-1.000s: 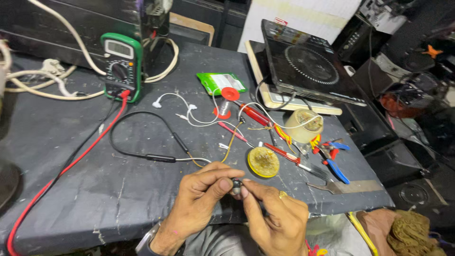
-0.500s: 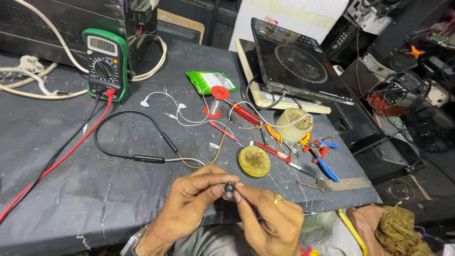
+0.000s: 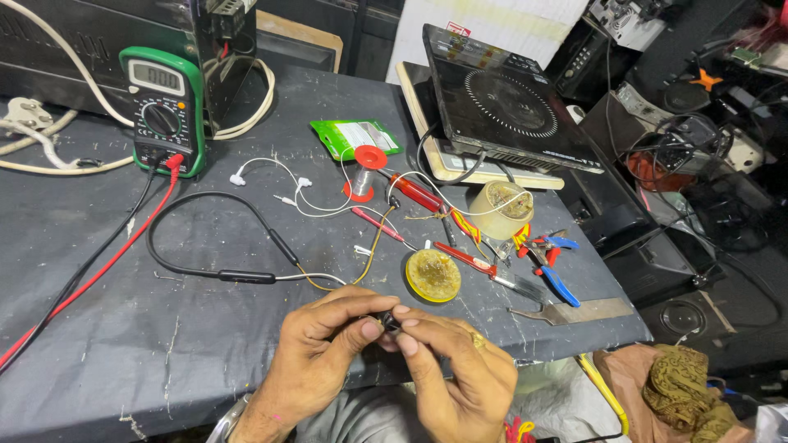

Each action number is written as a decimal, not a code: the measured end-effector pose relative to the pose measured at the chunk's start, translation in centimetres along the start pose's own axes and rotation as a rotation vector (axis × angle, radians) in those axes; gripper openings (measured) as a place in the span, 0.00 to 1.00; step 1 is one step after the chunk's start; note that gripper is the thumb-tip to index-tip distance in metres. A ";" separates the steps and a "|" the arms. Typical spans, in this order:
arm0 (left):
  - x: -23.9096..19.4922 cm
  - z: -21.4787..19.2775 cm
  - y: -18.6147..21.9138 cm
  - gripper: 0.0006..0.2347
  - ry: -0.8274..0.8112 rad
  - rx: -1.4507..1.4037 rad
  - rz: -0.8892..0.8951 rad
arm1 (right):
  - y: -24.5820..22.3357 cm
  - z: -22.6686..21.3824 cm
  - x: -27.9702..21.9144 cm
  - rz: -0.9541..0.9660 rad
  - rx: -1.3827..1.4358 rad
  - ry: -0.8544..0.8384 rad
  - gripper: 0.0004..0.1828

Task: The person manipulates a small black electronic component, using pliers to strip and adjust wires. They then handle a white wire, stripping its insulation and twisting the exposed strands.

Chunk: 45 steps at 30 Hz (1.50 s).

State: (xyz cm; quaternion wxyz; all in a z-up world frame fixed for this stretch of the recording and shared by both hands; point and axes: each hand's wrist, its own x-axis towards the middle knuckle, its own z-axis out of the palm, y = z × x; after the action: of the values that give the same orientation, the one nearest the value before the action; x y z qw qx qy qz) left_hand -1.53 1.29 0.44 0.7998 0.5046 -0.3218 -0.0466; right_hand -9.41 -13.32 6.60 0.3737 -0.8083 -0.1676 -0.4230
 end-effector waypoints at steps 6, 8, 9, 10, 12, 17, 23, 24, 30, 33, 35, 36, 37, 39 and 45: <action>-0.1 -0.4 -0.4 0.10 0.029 -0.019 -0.025 | 0.5 -0.2 -0.7 -0.069 0.052 -0.019 0.06; 0.0 -0.5 -0.5 0.10 0.026 -0.018 -0.023 | 0.7 -0.6 -0.8 -0.093 0.067 -0.045 0.06; 0.0 -0.5 -0.4 0.10 0.022 -0.008 -0.016 | 0.9 -0.8 -0.8 -0.095 0.080 -0.064 0.06; 0.0 -0.6 -0.3 0.10 0.017 0.002 -0.009 | 1.0 -1.0 -0.7 -0.098 0.093 -0.083 0.06; 0.2 -0.6 -0.1 0.10 -0.024 -0.014 -0.007 | 1.0 -1.4 -0.5 0.058 0.153 -0.083 0.05; 0.0 -0.6 -0.2 0.10 -0.049 -0.088 -0.057 | 1.8 -2.0 -0.5 0.326 0.189 -0.093 0.06; 0.1 -0.5 0.2 0.11 -0.069 -0.102 -0.040 | 1.8 -1.6 0.0 0.290 0.144 -0.134 0.08; 0.1 -0.5 0.2 0.11 -0.061 -0.101 -0.048 | 1.8 -1.5 0.0 0.285 0.135 -0.145 0.07; 0.0 -0.6 0.1 0.11 -0.075 -0.122 -0.035 | 1.5 -1.8 0.3 0.276 0.133 -0.191 0.07; 0.1 -0.5 0.1 0.11 -0.079 -0.131 -0.032 | 1.4 -1.9 0.5 0.260 0.109 -0.199 0.07; 0.2 -0.5 0.2 0.11 -0.079 -0.131 -0.038 | 1.3 -1.8 0.6 0.259 0.117 -0.197 0.07; 0.2 -0.5 0.2 0.11 -0.080 -0.128 -0.041 | 1.3 -1.8 0.6 0.258 0.125 -0.194 0.08; 0.1 -0.5 0.2 0.11 -0.080 -0.127 -0.048 | 1.3 -1.8 0.5 0.261 0.133 -0.191 0.08; 0.1 -0.5 0.2 0.11 -0.083 -0.119 -0.040 | 1.3 -1.7 0.4 0.266 0.133 -0.195 0.08; 0.3 -0.5 0.3 0.11 -0.087 -0.087 -0.014 | 1.4 -1.6 0.4 0.260 0.107 -0.192 0.07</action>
State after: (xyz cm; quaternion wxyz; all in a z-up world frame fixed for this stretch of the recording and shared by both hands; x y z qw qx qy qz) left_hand -1.10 1.76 0.67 0.8060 0.4689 -0.3504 -0.0878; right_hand -9.25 -15.46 6.90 0.4500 -0.8389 -0.1186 -0.2823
